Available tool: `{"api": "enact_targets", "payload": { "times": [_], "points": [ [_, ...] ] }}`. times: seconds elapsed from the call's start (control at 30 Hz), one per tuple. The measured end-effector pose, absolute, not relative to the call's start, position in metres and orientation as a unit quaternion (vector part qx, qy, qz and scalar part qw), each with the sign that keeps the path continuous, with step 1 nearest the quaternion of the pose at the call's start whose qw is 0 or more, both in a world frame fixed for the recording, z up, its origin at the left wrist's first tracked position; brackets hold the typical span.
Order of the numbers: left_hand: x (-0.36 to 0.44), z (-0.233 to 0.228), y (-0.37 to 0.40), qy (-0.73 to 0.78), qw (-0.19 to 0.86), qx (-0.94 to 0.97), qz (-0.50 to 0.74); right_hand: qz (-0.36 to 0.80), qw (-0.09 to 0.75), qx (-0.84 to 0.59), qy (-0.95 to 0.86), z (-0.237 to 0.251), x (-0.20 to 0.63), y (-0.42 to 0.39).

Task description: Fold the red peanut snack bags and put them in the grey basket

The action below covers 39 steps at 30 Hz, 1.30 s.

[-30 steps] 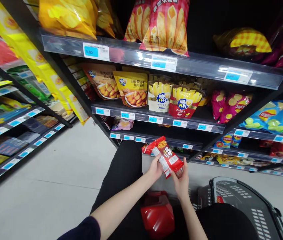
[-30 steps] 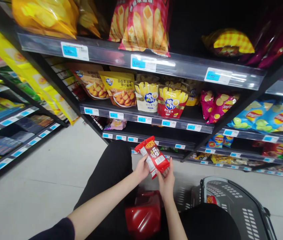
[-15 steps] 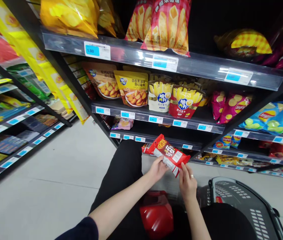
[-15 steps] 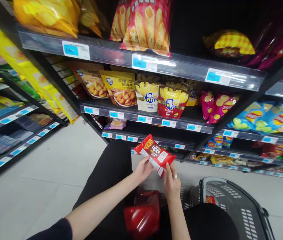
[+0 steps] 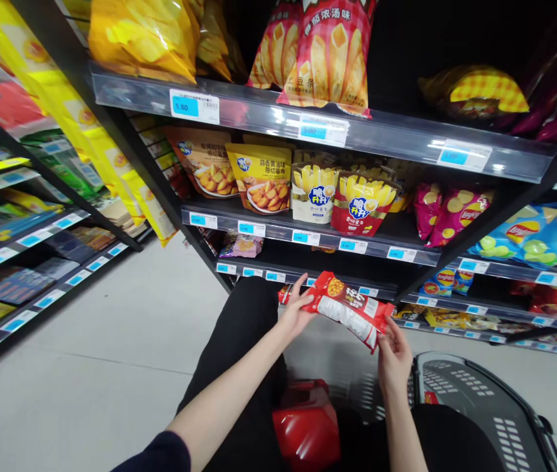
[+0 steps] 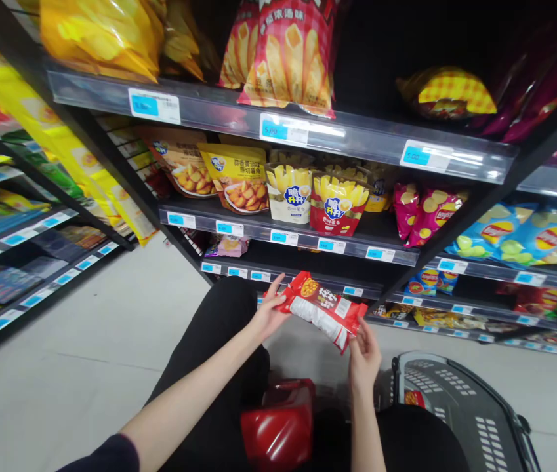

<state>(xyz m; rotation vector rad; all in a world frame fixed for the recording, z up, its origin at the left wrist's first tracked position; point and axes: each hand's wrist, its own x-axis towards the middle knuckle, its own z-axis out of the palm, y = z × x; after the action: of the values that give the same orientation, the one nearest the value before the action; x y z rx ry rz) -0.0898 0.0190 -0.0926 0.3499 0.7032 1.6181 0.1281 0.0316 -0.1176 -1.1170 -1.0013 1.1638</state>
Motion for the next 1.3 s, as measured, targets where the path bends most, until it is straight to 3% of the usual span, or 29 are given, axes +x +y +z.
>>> {"api": "enact_targets", "payload": {
  "times": [0.17,0.27,0.47,0.7,1.0,1.3],
  "points": [
    [-0.108,-0.086,0.016,0.379,0.608,0.341,0.608,0.557,0.536,-0.485,-0.408,-0.111,0.157,0.039],
    [-0.105,-0.092,0.015,0.433,0.567,0.404,0.572,0.505,0.525,-0.517,-0.449,-0.105,0.164,0.039],
    [-0.095,-0.096,0.013,0.498,0.44,0.442,0.603,0.38,0.561,-0.51,-0.53,-0.103,0.164,0.039],
    [-0.09,-0.089,0.012,0.547,0.304,0.507,0.592,0.369,0.573,-0.471,-0.561,-0.105,0.153,0.038],
    [-0.09,-0.087,0.011,0.613,0.197,0.548,0.535,0.361,0.546,-0.519,-0.549,-0.106,0.142,0.036],
    [-0.108,-0.025,-0.012,0.405,-0.1,0.881,0.223,0.435,0.521,-0.44,-0.588,-0.096,0.154,0.036]
  ]
}}
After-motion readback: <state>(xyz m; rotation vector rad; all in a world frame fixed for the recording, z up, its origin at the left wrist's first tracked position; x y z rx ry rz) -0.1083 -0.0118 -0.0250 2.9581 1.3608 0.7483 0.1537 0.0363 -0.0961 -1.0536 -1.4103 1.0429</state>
